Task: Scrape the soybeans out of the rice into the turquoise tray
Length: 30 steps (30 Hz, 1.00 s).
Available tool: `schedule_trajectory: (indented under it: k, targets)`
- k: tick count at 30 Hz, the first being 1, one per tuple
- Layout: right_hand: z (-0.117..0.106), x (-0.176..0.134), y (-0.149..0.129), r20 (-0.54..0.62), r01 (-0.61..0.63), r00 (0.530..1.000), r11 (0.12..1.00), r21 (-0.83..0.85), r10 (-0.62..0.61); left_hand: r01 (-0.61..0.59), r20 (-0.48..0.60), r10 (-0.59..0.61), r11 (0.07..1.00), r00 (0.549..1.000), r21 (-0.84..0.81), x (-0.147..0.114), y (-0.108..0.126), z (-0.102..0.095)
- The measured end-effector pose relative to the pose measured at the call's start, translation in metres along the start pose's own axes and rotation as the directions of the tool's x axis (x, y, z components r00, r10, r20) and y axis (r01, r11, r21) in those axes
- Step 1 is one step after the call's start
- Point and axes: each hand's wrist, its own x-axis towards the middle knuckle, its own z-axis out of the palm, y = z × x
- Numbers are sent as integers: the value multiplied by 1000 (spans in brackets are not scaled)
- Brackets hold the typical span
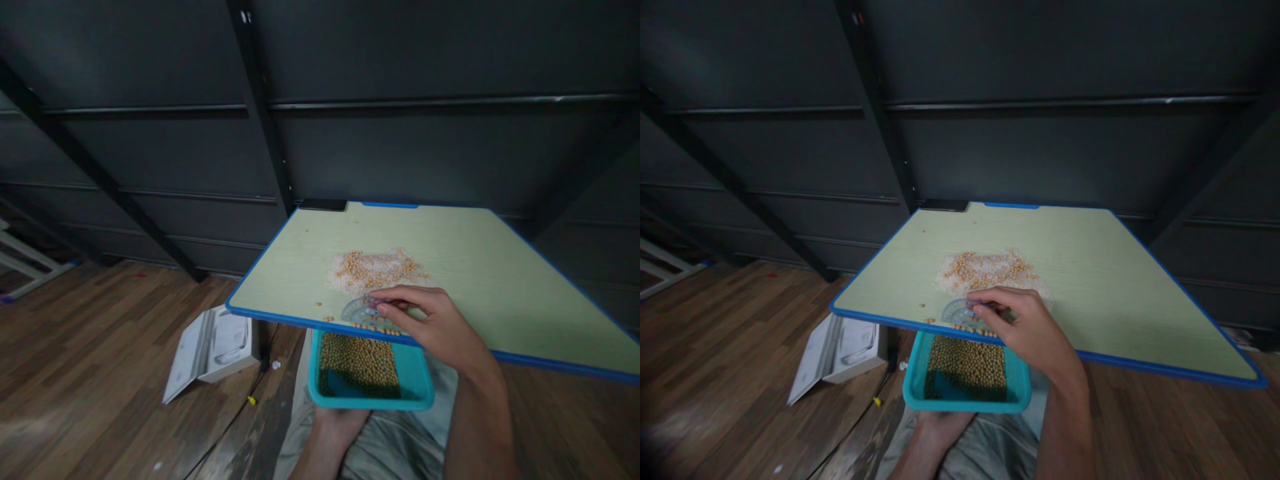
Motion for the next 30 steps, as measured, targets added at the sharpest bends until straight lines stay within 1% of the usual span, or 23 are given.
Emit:
schedule_trajectory:
  k: [4, 8, 13, 17, 23, 30]
  targets:
    - [0, -1, 1, -1, 0, 1000, 1000, -1, 0, -18, 3, 17, 999, 1000, 31, 0, -1, 5]
    - [1, -1, 3, -4, 5, 1000, 1000, 5, -5, -30, 5, 30, 999, 1000, 42, 1, 0, 6]
    - [1, 1, 4, 6, 2, 1000, 1000, -3, -2, 11, -32, -9, 997, 999, 78, -1, 1, 2]
    - [1, 1, 3, 3, -2, 1000, 1000, -11, 2, 35, -42, -31, 994, 999, 105, -2, 2, 4]
    - [2, 0, 3, 6, -1, 1000, 1000, -5, 1, 29, -8, -28, 995, 1000, 99, -3, 1, 9]
    - [3, 1, 3, -10, 13, 1000, 1000, -18, -13, 10, -4, -10, 998, 1000, 67, -1, 0, 11]
